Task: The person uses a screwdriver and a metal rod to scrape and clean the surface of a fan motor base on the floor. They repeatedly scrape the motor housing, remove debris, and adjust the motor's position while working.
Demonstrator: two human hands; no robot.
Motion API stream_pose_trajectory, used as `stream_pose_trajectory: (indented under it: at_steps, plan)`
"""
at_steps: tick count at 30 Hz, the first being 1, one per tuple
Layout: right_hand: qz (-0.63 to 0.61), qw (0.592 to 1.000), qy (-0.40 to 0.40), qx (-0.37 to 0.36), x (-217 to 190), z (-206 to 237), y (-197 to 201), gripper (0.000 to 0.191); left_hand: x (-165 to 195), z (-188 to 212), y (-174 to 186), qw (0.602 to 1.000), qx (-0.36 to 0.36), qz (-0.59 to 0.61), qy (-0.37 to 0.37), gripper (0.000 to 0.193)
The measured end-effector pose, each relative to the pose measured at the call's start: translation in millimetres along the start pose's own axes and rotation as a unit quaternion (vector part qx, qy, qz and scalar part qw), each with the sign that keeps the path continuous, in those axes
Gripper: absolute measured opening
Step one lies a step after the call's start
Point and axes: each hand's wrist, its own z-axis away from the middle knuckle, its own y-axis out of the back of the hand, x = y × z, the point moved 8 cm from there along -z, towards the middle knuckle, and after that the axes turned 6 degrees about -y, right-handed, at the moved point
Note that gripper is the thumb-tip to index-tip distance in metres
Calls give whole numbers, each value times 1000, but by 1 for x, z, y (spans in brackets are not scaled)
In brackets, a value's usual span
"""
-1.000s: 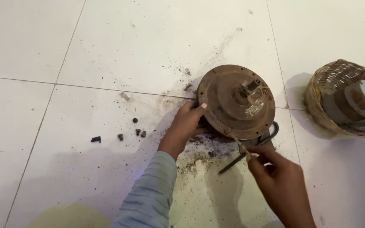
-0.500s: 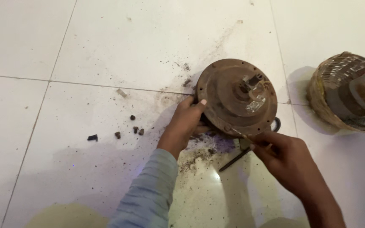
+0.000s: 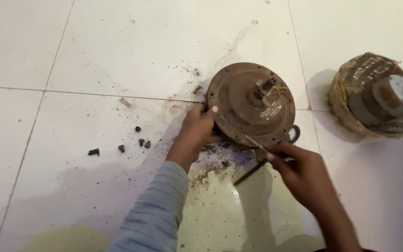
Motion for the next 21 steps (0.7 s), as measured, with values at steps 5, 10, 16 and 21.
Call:
stream_pose_trajectory:
  at_steps: [5,10,16,21]
  plan:
    - [-4,993,108,45,-44,12,-1,26,-1,0,-2,1000,2,4,5,57]
    - [69,996,-1,56,-15,16,6,23,2,7,1,999,19,-38,17,60]
    - [44,992,54,103,-4,20,3,21,-1,3,-2,1000,19,-11,10,57]
    - [89,984,74,135,-5,27,11,20,-5,-2,-2,1000,25,5,2,55]
